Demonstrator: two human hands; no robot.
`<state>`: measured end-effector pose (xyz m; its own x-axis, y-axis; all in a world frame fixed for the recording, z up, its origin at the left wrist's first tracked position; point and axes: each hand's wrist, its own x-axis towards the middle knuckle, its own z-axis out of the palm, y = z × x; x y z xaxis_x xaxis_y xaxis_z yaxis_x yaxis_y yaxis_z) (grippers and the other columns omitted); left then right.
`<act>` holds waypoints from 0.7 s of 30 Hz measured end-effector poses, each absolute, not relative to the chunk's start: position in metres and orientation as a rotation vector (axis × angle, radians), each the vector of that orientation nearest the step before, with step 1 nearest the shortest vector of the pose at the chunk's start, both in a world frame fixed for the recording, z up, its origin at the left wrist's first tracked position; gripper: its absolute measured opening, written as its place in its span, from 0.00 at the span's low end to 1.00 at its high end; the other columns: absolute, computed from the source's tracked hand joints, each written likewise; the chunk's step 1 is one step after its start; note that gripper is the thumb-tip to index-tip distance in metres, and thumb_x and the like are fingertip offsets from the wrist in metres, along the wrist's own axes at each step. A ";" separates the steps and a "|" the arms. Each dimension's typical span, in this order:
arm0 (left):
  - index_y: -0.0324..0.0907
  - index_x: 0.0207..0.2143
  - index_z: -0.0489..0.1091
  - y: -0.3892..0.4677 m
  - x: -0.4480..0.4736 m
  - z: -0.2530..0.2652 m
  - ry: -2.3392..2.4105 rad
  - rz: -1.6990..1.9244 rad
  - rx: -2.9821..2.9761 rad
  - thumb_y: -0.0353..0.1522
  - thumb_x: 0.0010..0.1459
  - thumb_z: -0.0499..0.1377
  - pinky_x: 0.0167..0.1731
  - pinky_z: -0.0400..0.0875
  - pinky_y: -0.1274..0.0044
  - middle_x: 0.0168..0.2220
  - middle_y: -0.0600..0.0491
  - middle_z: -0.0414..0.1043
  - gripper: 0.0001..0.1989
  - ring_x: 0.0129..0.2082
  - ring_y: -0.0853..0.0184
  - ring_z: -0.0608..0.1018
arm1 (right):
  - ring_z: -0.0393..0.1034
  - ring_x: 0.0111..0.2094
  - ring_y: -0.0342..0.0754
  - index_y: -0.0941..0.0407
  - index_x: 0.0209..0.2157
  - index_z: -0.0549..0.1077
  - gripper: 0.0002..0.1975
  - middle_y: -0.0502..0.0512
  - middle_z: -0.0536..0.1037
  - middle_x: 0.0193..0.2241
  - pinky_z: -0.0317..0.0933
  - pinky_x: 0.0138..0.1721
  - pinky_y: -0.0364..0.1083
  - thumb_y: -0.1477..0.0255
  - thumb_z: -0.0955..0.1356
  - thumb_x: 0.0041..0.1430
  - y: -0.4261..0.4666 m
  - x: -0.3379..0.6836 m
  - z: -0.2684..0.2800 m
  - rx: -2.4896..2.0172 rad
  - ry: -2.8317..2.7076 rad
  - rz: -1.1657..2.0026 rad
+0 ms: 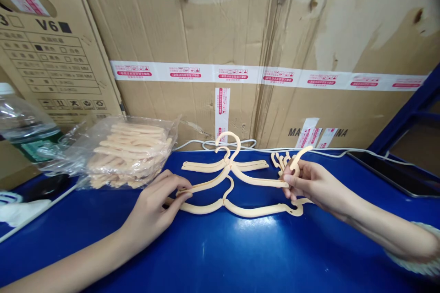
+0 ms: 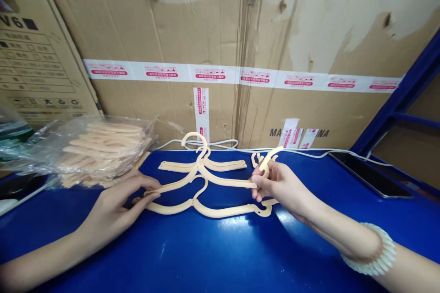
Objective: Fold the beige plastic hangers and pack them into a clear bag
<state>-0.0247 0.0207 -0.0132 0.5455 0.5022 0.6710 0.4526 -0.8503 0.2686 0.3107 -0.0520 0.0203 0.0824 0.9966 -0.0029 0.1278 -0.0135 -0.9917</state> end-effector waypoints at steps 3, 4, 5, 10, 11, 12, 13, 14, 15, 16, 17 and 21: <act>0.44 0.41 0.68 0.020 -0.025 -0.011 0.843 1.196 2.748 0.29 0.63 0.57 0.33 0.70 0.76 0.32 0.55 0.72 0.04 0.32 0.66 0.74 | 0.71 0.24 0.43 0.57 0.28 0.68 0.24 0.49 0.72 0.24 0.68 0.24 0.41 0.59 0.81 0.39 -0.053 0.310 0.024 -1.285 -1.116 1.198; 0.44 0.42 0.68 0.021 -0.027 -0.010 0.840 1.195 2.770 0.28 0.63 0.58 0.34 0.70 0.76 0.33 0.55 0.73 0.05 0.32 0.67 0.75 | 0.71 0.25 0.44 0.57 0.30 0.70 0.23 0.49 0.73 0.25 0.68 0.24 0.40 0.60 0.80 0.41 -0.053 0.310 0.025 -1.269 -1.101 1.211; 0.44 0.44 0.68 0.021 -0.029 -0.009 0.828 1.191 2.802 0.28 0.63 0.58 0.34 0.70 0.76 0.34 0.54 0.73 0.07 0.33 0.66 0.75 | 0.71 0.27 0.44 0.57 0.31 0.71 0.22 0.50 0.73 0.27 0.67 0.24 0.40 0.61 0.80 0.42 -0.053 0.311 0.027 -1.251 -1.095 1.221; 0.43 0.44 0.69 0.024 -0.040 0.005 0.676 1.051 3.006 0.26 0.62 0.57 0.34 0.71 0.75 0.34 0.52 0.76 0.09 0.33 0.65 0.75 | 0.67 0.28 0.41 0.57 0.31 0.78 0.15 0.51 0.73 0.28 0.62 0.22 0.36 0.60 0.78 0.49 -0.045 0.331 0.036 -1.179 -1.104 1.260; 0.43 0.43 0.69 0.025 -0.042 0.009 0.630 0.992 3.051 0.26 0.61 0.56 0.34 0.71 0.74 0.34 0.52 0.77 0.09 0.33 0.65 0.75 | 0.66 0.26 0.40 0.57 0.31 0.79 0.15 0.51 0.73 0.26 0.62 0.22 0.36 0.61 0.78 0.48 -0.042 0.338 0.038 -1.176 -1.108 1.254; 0.42 0.43 0.70 0.025 -0.043 0.013 0.576 0.940 3.098 0.25 0.61 0.56 0.34 0.71 0.74 0.34 0.52 0.77 0.09 0.33 0.64 0.75 | 0.65 0.25 0.40 0.56 0.30 0.80 0.14 0.51 0.73 0.26 0.61 0.21 0.37 0.61 0.78 0.47 -0.039 0.347 0.040 -1.181 -1.116 1.234; 0.42 0.42 0.70 0.025 -0.044 0.017 0.518 0.910 3.135 0.25 0.61 0.56 0.34 0.71 0.74 0.33 0.51 0.77 0.09 0.33 0.64 0.75 | 0.65 0.25 0.40 0.56 0.30 0.80 0.14 0.51 0.74 0.25 0.61 0.21 0.37 0.62 0.79 0.45 -0.037 0.356 0.042 -1.189 -1.130 1.204; 0.41 0.42 0.71 0.025 -0.044 0.020 0.465 0.891 3.161 0.24 0.60 0.55 0.33 0.71 0.74 0.32 0.51 0.77 0.09 0.32 0.64 0.75 | 0.65 0.24 0.40 0.55 0.30 0.81 0.14 0.51 0.75 0.26 0.62 0.21 0.38 0.62 0.79 0.43 -0.035 0.366 0.044 -1.210 -1.163 1.194; 0.40 0.41 0.71 0.025 -0.045 0.022 0.415 0.898 3.174 0.23 0.60 0.55 0.32 0.71 0.74 0.31 0.50 0.76 0.09 0.31 0.64 0.75 | 0.65 0.24 0.41 0.54 0.30 0.81 0.14 0.52 0.76 0.26 0.63 0.22 0.39 0.62 0.79 0.43 -0.033 0.375 0.045 -1.233 -1.224 1.192; 0.39 0.40 0.70 0.025 -0.045 0.023 0.372 0.914 3.179 0.23 0.59 0.56 0.31 0.70 0.74 0.31 0.50 0.76 0.09 0.30 0.64 0.75 | 0.65 0.23 0.41 0.54 0.31 0.82 0.13 0.53 0.77 0.27 0.63 0.22 0.40 0.62 0.79 0.44 -0.031 0.384 0.046 -1.259 -1.294 1.197; 0.39 0.40 0.70 0.025 -0.044 0.023 0.332 0.927 3.181 0.22 0.58 0.56 0.31 0.70 0.74 0.31 0.49 0.75 0.09 0.30 0.64 0.74 | 0.66 0.23 0.42 0.53 0.32 0.82 0.13 0.53 0.78 0.27 0.63 0.22 0.40 0.61 0.78 0.46 -0.030 0.390 0.046 -1.278 -1.371 1.196; 0.38 0.39 0.69 0.024 -0.045 0.017 0.194 0.863 3.194 0.21 0.54 0.55 0.29 0.70 0.73 0.31 0.46 0.73 0.10 0.29 0.62 0.73 | 0.70 0.25 0.45 0.54 0.33 0.83 0.10 0.55 0.80 0.28 0.64 0.25 0.42 0.62 0.75 0.53 -0.031 0.396 0.048 -1.384 -1.867 1.142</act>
<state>-0.0445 0.0235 0.0167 0.8586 0.0672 0.5083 0.1566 -0.9784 -0.1352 0.3955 -0.0308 0.0481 -0.3226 0.9447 -0.0582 0.4819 0.1110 -0.8692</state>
